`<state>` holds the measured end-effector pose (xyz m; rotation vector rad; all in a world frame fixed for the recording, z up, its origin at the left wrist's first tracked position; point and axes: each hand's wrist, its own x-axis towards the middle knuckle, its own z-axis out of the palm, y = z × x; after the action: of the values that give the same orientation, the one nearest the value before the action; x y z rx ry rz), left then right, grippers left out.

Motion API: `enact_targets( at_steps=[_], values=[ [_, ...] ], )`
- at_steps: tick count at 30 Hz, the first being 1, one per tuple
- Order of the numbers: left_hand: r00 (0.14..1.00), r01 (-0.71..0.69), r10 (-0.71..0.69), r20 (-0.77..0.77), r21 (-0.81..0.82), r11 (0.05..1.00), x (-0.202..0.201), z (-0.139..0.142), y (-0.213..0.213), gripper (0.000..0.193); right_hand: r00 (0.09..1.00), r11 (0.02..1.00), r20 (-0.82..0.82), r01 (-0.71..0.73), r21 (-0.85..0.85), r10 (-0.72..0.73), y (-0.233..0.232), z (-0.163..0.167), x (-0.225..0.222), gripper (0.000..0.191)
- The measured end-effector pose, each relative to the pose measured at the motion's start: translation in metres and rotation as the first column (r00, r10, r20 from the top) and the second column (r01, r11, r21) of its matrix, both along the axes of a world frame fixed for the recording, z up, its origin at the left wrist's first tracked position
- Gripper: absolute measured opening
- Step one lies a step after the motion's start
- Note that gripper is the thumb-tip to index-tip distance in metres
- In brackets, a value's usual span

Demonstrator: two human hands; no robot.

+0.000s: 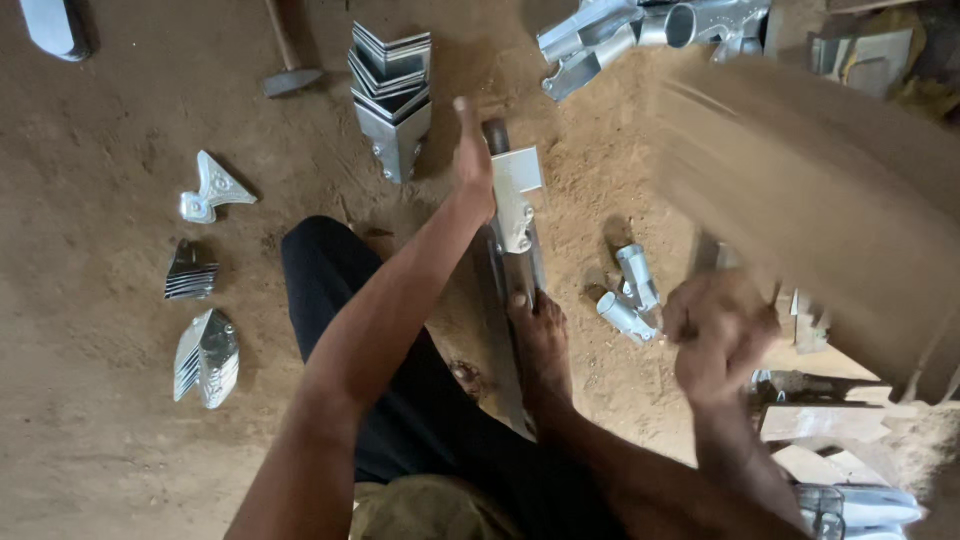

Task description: The person sits on the workshop floor and hammers galvanized sheet metal fittings over a metal pipe form using a wooden mallet, repeatedly striking and repositioning the metal pieces to shape them. Shaped pieces are set aside among stacks of similar finished parts on the ground.

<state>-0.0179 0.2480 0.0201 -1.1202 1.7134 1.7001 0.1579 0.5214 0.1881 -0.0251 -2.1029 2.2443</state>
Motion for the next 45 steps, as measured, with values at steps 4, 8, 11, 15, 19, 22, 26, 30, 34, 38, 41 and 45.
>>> enact_targets(
  at_steps=[4,8,11,15,19,22,26,30,34,38,41,45],
  values=[
    [0.910,-0.411,0.382,0.158,0.232,0.882,-0.013,0.010,-0.001,0.108,0.997,0.997,-0.040,0.073,0.000,-0.073,-0.025,-0.033,-0.005,0.018],
    [0.939,-0.341,0.323,0.120,0.190,0.921,-0.016,0.018,-0.002,0.115,0.981,0.800,0.191,-0.129,0.586,0.018,-0.037,-0.092,-0.037,0.018],
    [0.915,-0.353,0.317,0.248,0.113,0.929,-0.017,0.017,-0.007,0.116,0.957,0.992,0.269,0.091,0.089,-0.112,-0.022,-0.110,-0.032,0.017],
    [0.938,-0.318,0.255,0.235,0.287,0.904,-0.020,0.012,-0.013,0.122,0.988,0.926,0.146,0.099,-0.364,-0.049,-0.011,-0.128,-0.021,0.016],
    [0.950,-0.275,0.306,0.058,0.617,0.737,-0.022,0.012,-0.017,0.132,0.961,0.814,0.274,-0.187,0.550,0.036,-0.019,-0.153,-0.031,0.017],
    [0.967,-0.251,0.169,0.192,0.590,0.767,-0.023,0.017,-0.020,0.130,0.935,0.980,0.311,0.195,-0.048,-0.171,-0.018,-0.163,-0.032,0.009],
    [0.962,-0.262,0.119,0.244,0.720,0.643,-0.026,0.024,-0.023,0.126,0.969,0.991,0.247,0.017,-0.130,0.015,-0.010,-0.175,-0.022,0.013],
    [0.976,-0.218,0.115,0.185,0.832,0.510,-0.030,0.025,-0.025,0.127,0.897,0.895,0.421,0.071,-0.440,0.136,-0.008,-0.197,-0.025,0.027],
    [0.993,-0.119,0.065,0.100,0.885,0.450,-0.031,0.021,-0.026,0.127,0.964,0.805,0.267,0.154,-0.573,0.005,-0.017,-0.204,-0.039,0.036],
    [0.981,-0.188,0.116,0.155,0.905,0.382,-0.031,0.016,-0.024,0.119,0.929,0.870,0.364,-0.229,0.437,0.062,-0.027,-0.177,-0.046,0.038],
    [0.985,-0.173,0.066,0.162,0.956,0.238,-0.036,0.014,-0.021,0.125,0.896,0.977,0.441,0.142,-0.162,-0.056,-0.031,-0.153,-0.047,0.040],
    [0.979,-0.199,0.129,0.161,0.901,0.385,-0.035,0.019,-0.023,0.117,0.899,0.852,0.430,0.155,-0.500,0.089,-0.040,-0.141,-0.054,0.044]
  ],
)
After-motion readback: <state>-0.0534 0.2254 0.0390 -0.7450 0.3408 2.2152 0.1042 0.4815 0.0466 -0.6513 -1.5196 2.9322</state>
